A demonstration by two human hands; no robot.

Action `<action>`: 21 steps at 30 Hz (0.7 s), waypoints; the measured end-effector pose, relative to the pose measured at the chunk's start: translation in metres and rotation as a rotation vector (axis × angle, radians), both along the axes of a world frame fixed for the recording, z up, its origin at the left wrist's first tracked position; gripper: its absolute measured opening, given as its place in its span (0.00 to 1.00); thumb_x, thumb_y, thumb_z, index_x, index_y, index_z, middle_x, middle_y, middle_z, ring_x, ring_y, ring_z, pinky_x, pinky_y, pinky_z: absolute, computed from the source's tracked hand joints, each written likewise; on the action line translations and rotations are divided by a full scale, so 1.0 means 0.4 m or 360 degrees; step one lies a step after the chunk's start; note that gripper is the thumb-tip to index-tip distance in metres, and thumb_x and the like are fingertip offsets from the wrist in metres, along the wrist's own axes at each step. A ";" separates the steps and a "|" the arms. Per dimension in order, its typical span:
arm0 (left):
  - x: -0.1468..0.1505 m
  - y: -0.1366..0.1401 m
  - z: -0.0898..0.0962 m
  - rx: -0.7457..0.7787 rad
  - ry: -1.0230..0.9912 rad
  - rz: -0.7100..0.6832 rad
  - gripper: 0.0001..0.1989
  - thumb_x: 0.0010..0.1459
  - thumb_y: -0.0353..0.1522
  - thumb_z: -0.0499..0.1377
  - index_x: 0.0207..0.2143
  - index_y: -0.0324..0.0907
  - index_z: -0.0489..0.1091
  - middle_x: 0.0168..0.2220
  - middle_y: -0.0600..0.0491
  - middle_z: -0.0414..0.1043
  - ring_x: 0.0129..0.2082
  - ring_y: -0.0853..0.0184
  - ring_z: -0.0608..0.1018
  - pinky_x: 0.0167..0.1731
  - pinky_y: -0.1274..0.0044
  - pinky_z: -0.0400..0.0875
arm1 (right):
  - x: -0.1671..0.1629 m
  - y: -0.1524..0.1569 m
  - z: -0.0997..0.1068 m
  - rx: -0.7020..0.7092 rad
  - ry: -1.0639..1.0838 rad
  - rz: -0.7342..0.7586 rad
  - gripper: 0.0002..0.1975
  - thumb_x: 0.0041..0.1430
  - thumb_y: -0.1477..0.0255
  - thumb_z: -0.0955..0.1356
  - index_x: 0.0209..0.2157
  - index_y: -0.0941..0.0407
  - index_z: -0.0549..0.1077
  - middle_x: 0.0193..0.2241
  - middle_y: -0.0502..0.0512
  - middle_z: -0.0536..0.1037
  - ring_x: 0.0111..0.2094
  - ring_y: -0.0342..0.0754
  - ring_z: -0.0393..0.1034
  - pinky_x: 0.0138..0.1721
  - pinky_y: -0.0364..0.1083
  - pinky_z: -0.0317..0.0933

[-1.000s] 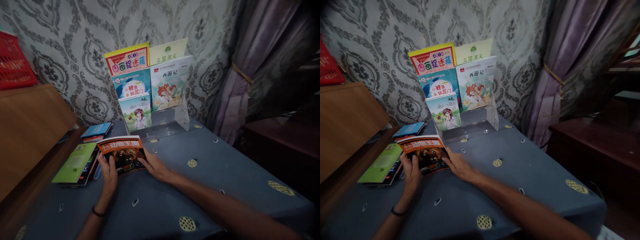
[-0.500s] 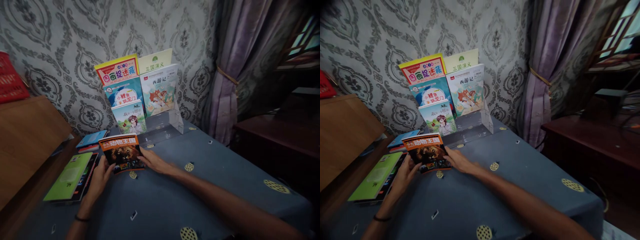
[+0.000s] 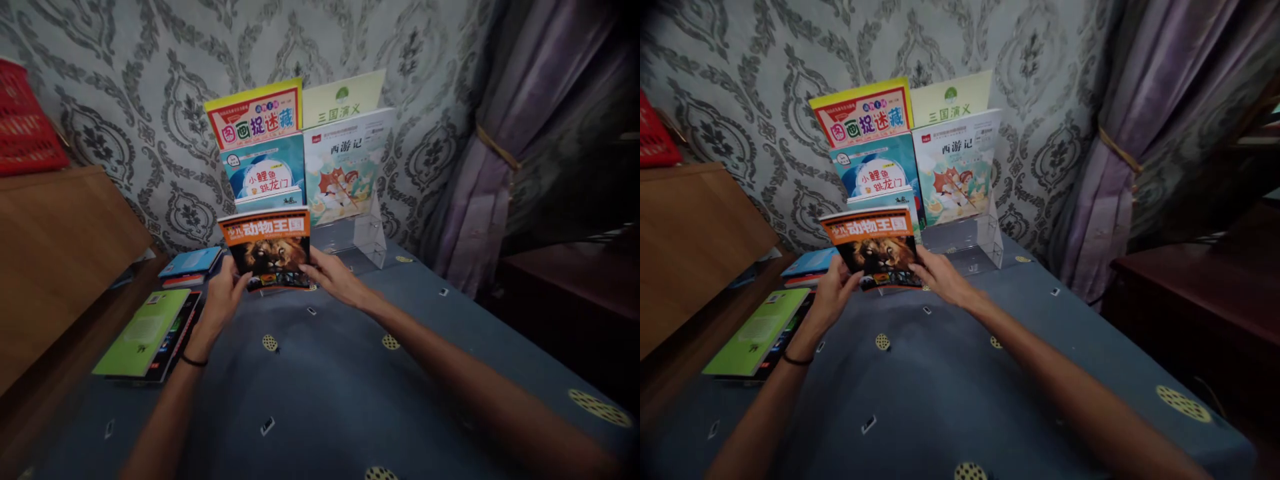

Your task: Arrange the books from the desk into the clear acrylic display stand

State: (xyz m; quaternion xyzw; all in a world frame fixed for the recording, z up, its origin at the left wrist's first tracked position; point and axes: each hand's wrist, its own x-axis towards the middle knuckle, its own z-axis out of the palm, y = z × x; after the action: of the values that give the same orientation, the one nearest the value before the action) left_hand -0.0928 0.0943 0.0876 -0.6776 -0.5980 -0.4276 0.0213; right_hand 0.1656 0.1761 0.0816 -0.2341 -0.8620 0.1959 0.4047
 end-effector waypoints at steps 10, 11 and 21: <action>0.025 0.065 0.008 0.0262 0.0042 0.0003 0.06 0.66 0.37 0.53 0.38 0.45 0.62 0.29 0.56 0.71 0.29 0.65 0.77 0.30 0.77 0.66 | 0.004 0.064 0.010 0.0019 0.0100 -0.0144 0.14 0.69 0.62 0.61 0.48 0.54 0.69 0.31 0.52 0.75 0.30 0.48 0.66 0.34 0.46 0.60; 0.028 0.075 0.017 0.0297 0.0043 0.0001 0.06 0.66 0.37 0.53 0.38 0.45 0.63 0.31 0.55 0.72 0.31 0.65 0.77 0.32 0.77 0.67 | 0.003 0.074 0.019 0.0040 0.0122 -0.0170 0.14 0.68 0.62 0.61 0.48 0.54 0.69 0.32 0.52 0.75 0.31 0.48 0.66 0.34 0.46 0.60; 0.035 0.121 -0.012 0.0224 0.0014 -0.0004 0.07 0.66 0.36 0.54 0.35 0.44 0.65 0.33 0.54 0.72 0.32 0.67 0.77 0.32 0.78 0.68 | 0.000 0.128 -0.014 0.0064 -0.0010 -0.0300 0.16 0.68 0.65 0.60 0.53 0.55 0.68 0.33 0.54 0.78 0.31 0.49 0.68 0.33 0.46 0.60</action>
State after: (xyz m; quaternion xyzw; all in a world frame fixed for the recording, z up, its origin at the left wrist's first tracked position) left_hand -0.0788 0.1425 0.0830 -0.6770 -0.5655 -0.4656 0.0710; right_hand 0.1655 0.2274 0.0759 -0.3068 -0.8410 0.1390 0.4234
